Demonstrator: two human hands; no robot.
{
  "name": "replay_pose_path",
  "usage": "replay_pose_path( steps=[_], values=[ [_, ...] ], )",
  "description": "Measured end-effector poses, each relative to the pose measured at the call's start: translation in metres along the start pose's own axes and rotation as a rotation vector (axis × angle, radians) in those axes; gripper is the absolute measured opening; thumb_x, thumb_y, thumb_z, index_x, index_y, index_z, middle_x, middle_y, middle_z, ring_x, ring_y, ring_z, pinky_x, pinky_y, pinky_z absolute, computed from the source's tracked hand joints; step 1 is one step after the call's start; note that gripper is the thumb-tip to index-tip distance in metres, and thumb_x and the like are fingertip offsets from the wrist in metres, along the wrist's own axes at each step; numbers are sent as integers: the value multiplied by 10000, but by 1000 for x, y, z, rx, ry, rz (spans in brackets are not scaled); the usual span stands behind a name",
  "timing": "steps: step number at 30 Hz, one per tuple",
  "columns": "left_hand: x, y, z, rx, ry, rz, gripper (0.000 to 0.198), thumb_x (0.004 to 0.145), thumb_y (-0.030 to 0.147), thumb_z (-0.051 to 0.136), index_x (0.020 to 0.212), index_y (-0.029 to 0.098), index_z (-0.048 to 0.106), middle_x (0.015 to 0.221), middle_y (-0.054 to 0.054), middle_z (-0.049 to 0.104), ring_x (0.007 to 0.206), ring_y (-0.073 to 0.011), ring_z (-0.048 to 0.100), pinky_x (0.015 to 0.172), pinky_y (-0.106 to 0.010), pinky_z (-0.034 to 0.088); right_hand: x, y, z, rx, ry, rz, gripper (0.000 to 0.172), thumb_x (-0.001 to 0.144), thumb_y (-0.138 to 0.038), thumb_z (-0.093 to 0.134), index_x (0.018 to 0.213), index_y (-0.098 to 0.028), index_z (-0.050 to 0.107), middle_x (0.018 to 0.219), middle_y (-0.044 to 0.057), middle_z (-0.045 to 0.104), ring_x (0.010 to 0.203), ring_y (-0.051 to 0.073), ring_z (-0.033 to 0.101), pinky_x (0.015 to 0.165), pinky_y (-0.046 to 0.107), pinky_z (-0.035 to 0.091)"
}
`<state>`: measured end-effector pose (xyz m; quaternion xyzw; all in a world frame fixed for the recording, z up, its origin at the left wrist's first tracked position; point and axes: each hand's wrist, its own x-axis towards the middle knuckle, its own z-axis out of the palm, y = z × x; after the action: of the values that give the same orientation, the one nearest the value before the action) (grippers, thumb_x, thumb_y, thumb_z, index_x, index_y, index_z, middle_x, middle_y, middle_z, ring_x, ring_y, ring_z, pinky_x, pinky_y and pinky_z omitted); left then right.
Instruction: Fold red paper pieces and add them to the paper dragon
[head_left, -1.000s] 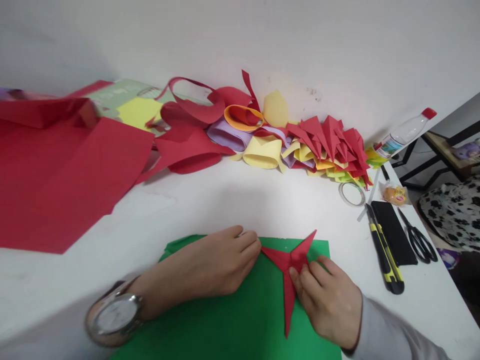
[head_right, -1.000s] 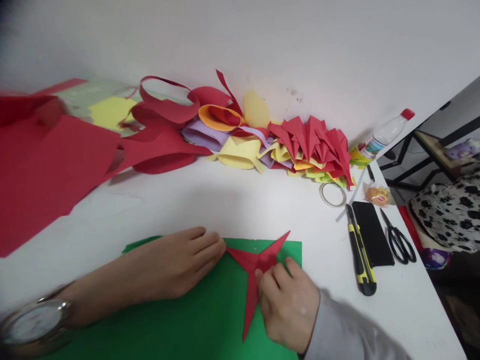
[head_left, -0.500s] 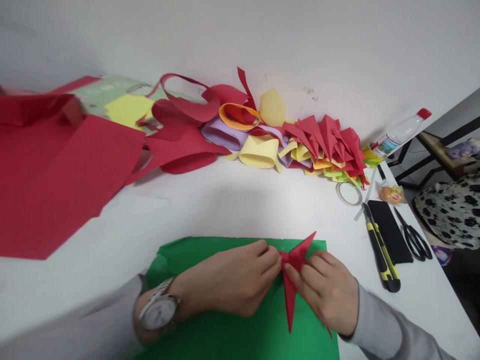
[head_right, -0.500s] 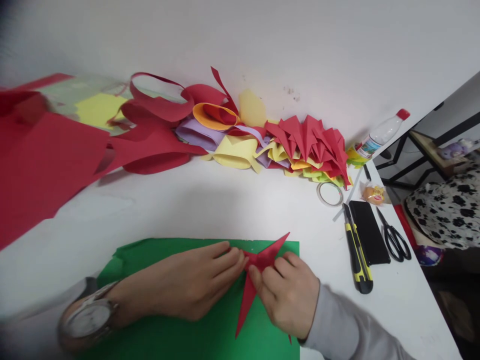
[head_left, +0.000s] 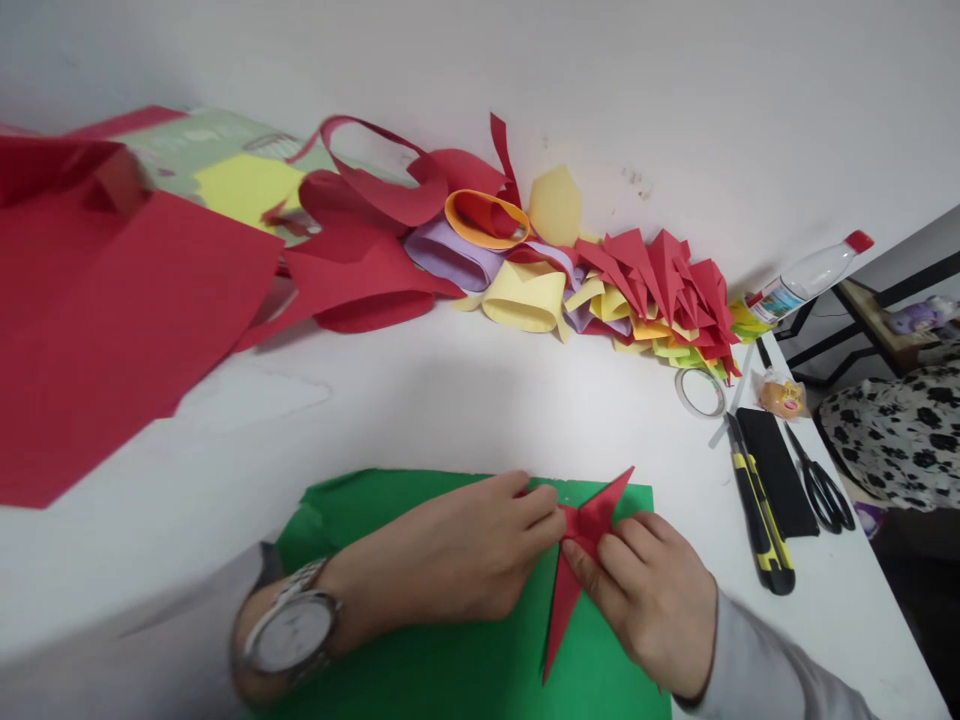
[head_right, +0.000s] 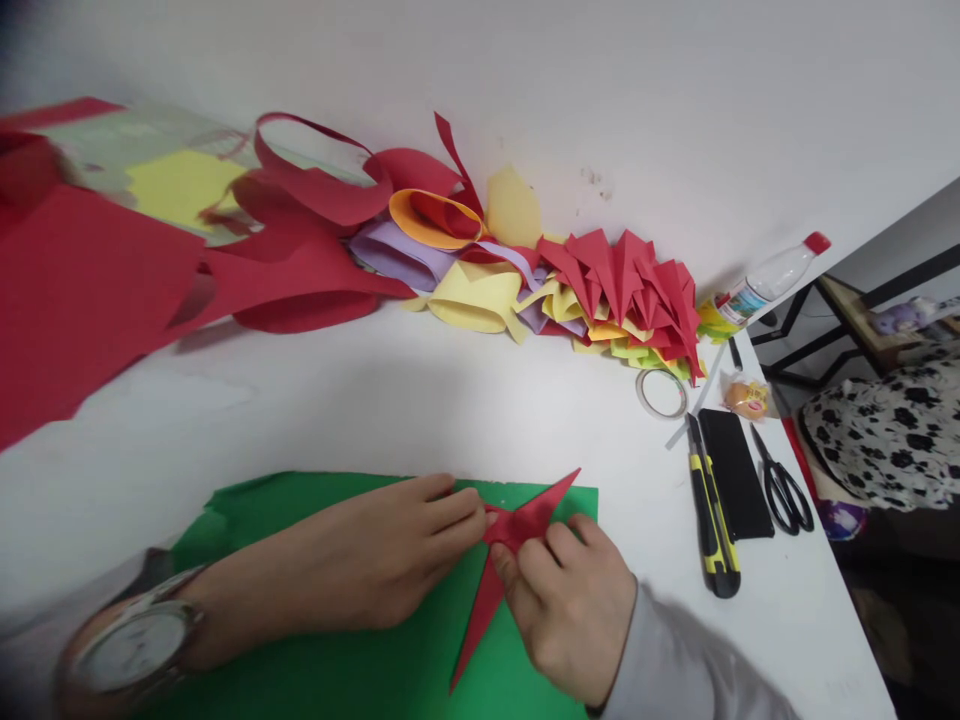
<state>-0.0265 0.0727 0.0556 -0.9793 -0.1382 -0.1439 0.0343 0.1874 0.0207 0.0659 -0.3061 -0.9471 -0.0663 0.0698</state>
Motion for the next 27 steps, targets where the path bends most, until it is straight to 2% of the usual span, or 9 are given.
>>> replay_pose_path(
  steps=[7, 14, 18, 21, 27],
  values=[
    [-12, -3, 0, 58, 33, -9, 222, 865, 115, 518, 674, 190, 602, 681, -33, 557, 620, -196, 442, 567, -367, 356, -4, -1, 4, 5, 1, 10, 259, 943, -103, 464, 1162, -116, 602, 738, 44, 565, 662, 194, 499, 624, 375, 378],
    [-17, -5, 3, 67, 12, -15, 203, 871, 134, 538, 687, 171, 615, 704, -40, 562, 608, -191, 439, 539, -358, 348, -7, -4, 9, 3, 124, 80, 251, 929, -72, 433, 1070, -64, 640, 708, 72, 594, 653, 206, 496, 575, 363, 411],
    [-14, -6, 5, 53, 30, -29, 237, 873, 125, 528, 651, 180, 590, 684, -35, 545, 596, -188, 431, 529, -358, 341, -3, 0, 8, 50, 196, 140, 231, 923, -153, 474, 1030, -64, 658, 678, 71, 605, 638, 205, 498, 548, 343, 429],
    [-10, -7, 5, 35, 43, -19, 237, 877, 135, 527, 652, 181, 587, 685, -36, 553, 598, -187, 435, 539, -360, 350, 2, 6, 9, 174, 234, 255, 211, 923, -188, 488, 960, -108, 680, 653, 56, 607, 614, 190, 513, 548, 318, 446],
    [-7, -8, 5, 1, 32, -30, 165, 873, 123, 534, 746, 168, 629, 750, -41, 605, 637, -188, 474, 583, -353, 375, 6, 15, 18, 573, 235, 515, 131, 845, -206, 586, 821, -159, 707, 726, 55, 681, 685, 172, 619, 625, 280, 516]
  ],
)
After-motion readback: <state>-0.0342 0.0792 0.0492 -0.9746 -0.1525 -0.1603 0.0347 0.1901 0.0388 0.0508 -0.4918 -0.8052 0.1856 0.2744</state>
